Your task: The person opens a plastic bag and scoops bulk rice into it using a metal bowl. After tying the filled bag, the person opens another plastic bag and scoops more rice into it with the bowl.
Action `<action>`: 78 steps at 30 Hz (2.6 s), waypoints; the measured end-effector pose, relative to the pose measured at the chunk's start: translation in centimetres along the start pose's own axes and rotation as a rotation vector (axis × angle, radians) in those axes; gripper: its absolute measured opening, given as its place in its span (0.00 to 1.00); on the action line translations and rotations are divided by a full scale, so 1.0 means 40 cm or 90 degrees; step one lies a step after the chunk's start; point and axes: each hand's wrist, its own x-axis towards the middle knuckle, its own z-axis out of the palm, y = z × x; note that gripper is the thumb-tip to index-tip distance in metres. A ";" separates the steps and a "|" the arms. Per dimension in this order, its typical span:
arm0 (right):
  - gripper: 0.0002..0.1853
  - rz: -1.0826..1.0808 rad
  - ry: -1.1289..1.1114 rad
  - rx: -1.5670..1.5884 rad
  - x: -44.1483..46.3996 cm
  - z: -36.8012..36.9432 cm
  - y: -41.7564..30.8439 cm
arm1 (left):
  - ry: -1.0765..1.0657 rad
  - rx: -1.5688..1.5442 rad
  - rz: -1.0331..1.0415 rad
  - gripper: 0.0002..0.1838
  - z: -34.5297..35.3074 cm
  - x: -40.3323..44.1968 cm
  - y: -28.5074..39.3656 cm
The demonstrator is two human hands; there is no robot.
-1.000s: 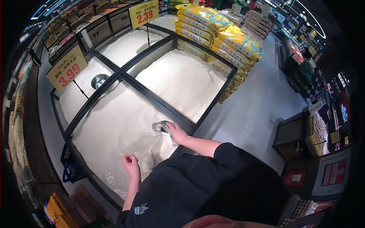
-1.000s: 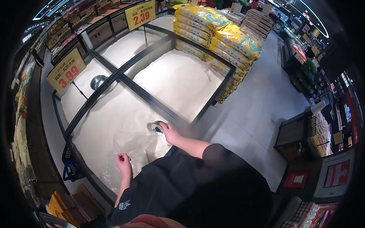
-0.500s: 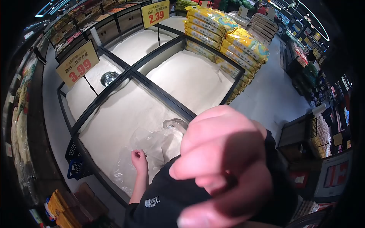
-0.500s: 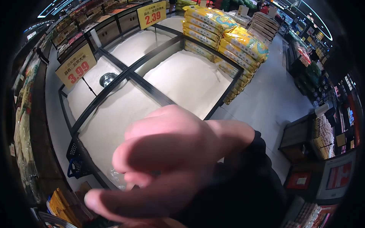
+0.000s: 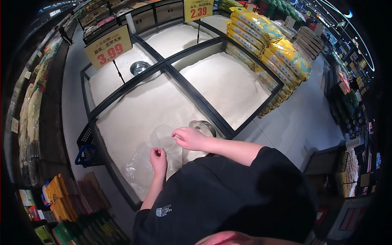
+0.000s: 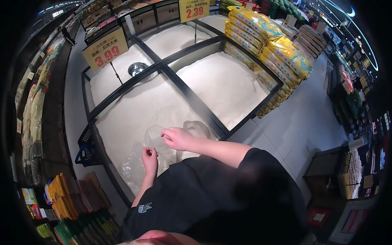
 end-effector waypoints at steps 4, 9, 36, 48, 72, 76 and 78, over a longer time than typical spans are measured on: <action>0.24 0.046 -0.163 -0.210 -0.155 0.163 0.226 | 0.035 0.027 0.002 0.08 -0.006 0.001 0.040; 0.35 0.093 -0.375 0.021 -0.178 0.230 0.300 | 0.075 0.009 0.024 0.07 -0.027 0.021 0.079; 0.18 0.078 -0.160 -0.053 -0.088 0.201 0.326 | 0.112 -0.052 0.006 0.07 -0.061 -0.053 0.149; 0.40 0.420 -0.003 -0.088 -0.241 0.121 0.534 | 0.055 0.216 0.126 0.14 -0.050 -0.040 0.190; 0.43 0.524 0.216 0.607 -0.177 -0.136 0.359 | -0.038 0.519 0.395 0.08 0.049 -0.032 0.205; 0.42 0.469 0.205 0.590 -0.085 -0.107 0.283 | -0.040 0.580 0.423 0.07 0.072 -0.054 0.234; 0.43 0.434 0.197 0.518 -0.077 -0.074 0.293 | -0.077 0.573 0.497 0.08 0.074 -0.044 0.231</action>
